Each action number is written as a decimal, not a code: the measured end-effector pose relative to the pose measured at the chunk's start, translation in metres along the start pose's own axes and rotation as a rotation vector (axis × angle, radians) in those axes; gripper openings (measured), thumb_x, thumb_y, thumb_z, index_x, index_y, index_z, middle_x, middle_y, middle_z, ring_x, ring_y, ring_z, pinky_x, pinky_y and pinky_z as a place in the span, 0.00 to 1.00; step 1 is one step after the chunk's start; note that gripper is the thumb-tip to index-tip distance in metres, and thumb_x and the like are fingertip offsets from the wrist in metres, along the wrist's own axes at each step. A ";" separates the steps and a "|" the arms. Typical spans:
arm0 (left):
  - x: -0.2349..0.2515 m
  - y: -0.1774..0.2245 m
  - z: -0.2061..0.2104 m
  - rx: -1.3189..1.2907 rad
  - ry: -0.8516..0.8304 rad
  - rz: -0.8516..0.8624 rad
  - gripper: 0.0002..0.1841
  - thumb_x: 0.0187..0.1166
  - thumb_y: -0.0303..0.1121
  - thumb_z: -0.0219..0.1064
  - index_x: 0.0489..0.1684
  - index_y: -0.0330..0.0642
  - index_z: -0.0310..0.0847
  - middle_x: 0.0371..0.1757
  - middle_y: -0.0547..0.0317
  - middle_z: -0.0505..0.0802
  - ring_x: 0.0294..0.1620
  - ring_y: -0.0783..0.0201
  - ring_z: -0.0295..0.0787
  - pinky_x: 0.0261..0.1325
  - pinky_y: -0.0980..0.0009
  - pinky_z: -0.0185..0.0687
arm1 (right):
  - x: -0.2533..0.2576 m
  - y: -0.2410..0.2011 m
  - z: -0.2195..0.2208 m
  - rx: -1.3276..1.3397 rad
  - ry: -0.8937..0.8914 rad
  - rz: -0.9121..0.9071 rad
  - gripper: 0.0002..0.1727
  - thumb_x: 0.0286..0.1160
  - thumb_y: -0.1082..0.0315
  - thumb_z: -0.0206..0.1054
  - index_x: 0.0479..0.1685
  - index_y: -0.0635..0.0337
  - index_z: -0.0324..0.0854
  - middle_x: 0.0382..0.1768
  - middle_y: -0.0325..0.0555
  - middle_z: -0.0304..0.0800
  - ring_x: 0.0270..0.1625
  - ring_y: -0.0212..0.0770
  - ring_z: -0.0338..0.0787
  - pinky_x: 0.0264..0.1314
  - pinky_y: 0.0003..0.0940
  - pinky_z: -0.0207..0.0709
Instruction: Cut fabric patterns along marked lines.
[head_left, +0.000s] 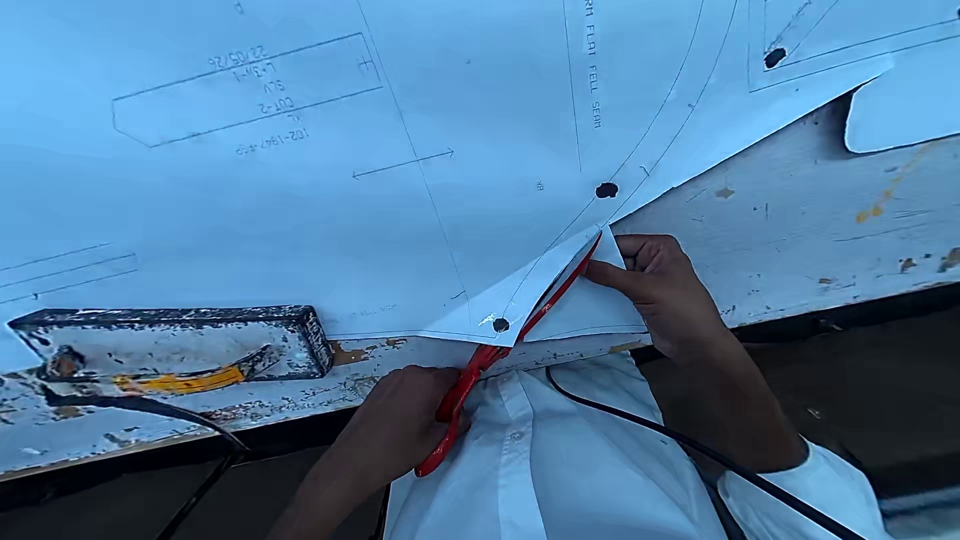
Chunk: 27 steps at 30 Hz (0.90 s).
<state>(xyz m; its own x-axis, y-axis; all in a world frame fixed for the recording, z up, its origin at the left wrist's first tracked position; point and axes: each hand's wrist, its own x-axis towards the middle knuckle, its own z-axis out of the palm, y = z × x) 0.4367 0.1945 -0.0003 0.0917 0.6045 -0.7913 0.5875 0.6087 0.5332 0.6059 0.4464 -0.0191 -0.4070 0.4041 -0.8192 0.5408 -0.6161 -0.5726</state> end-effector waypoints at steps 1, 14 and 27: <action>0.001 0.003 -0.002 -0.001 0.001 0.003 0.05 0.65 0.37 0.75 0.30 0.47 0.89 0.22 0.63 0.88 0.26 0.60 0.88 0.31 0.56 0.83 | 0.000 0.000 0.000 -0.001 -0.004 -0.002 0.02 0.73 0.79 0.72 0.38 0.64 0.89 0.27 0.40 0.94 0.28 0.27 0.92 0.34 0.21 0.88; 0.003 0.006 -0.007 -0.010 0.014 0.000 0.05 0.61 0.33 0.78 0.25 0.46 0.87 0.18 0.63 0.85 0.22 0.59 0.86 0.27 0.54 0.80 | 0.000 0.002 -0.002 -0.010 -0.023 -0.058 0.05 0.73 0.79 0.71 0.42 0.63 0.88 0.29 0.38 0.95 0.30 0.26 0.93 0.36 0.20 0.89; 0.005 0.007 -0.008 0.009 -0.019 -0.034 0.07 0.61 0.30 0.80 0.22 0.47 0.86 0.16 0.64 0.84 0.21 0.61 0.85 0.27 0.57 0.78 | 0.001 0.007 0.002 0.002 0.070 -0.134 0.02 0.77 0.75 0.70 0.39 0.62 0.88 0.27 0.36 0.94 0.29 0.23 0.91 0.36 0.17 0.86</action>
<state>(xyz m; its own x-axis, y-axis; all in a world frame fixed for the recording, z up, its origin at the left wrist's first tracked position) 0.4348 0.2063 0.0018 0.0868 0.5739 -0.8143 0.5974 0.6241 0.5036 0.6075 0.4409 -0.0234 -0.4236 0.5288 -0.7355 0.4837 -0.5544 -0.6772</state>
